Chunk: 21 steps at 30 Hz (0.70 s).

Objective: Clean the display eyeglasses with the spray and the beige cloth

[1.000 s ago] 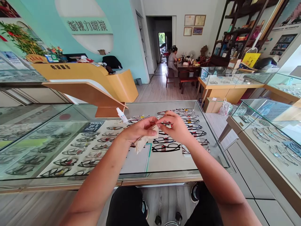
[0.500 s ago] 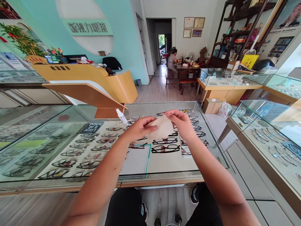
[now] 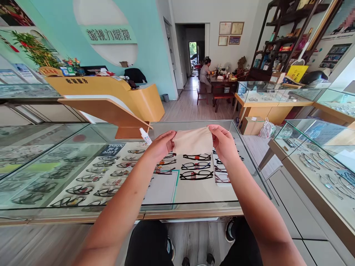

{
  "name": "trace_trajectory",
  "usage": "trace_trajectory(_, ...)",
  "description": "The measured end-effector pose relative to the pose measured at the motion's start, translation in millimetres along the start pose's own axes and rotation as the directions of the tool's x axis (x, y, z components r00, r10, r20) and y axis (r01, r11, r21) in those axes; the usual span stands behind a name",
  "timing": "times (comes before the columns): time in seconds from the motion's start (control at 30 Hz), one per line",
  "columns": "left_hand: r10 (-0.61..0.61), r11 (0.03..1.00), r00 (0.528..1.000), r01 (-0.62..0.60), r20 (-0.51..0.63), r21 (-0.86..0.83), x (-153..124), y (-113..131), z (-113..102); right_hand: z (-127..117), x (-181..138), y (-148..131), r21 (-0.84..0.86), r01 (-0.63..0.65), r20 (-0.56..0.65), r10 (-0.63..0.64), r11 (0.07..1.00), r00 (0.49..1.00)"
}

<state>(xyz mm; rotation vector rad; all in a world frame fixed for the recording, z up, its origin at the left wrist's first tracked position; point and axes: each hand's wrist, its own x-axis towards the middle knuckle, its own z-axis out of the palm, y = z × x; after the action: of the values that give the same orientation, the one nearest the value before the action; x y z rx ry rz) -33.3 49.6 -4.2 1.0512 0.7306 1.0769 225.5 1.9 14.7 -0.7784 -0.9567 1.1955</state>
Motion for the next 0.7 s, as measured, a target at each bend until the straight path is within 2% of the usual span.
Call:
trace_trajectory(0.1,-0.114,0.99,0.993,0.116,0.036,-0.075,5,-5,2,-1,0,2,-0.07,0.011,-0.019,-0.013,0.997,1.0)
trace_trajectory(0.2,-0.161,0.987,0.984,0.162,0.082,-0.004,5,-11,4,-2,-1,0,-0.06,-0.008,-0.003,0.008,0.998,1.0)
trace_trajectory(0.27,-0.117,0.99,0.987,0.107,0.111,0.095,3,-15,7,-2,-3,-3,-0.033,-0.047,0.037,0.048,0.998,0.998)
trace_trajectory(0.4,0.04,0.948,0.977,-0.103,0.207,0.301,-1,-20,10,0,-8,-9,-0.059,-0.108,0.131,0.115,0.992,0.985)
trace_trajectory(0.53,0.06,0.867,0.96,-0.186,0.274,0.462,-2,-20,11,2,-10,-10,-0.071,-0.122,0.174,0.132,0.99,0.976)
trace_trajectory(0.63,0.13,0.817,0.948,-0.269,0.292,0.51,-4,-15,11,0,-9,-9,-0.071,-0.121,0.19,0.133,0.99,0.973)
trace_trajectory(0.7,0.133,0.83,0.942,-0.276,0.308,0.485,-7,-9,11,-1,-8,-7,-0.068,-0.111,0.205,0.122,0.992,0.971)
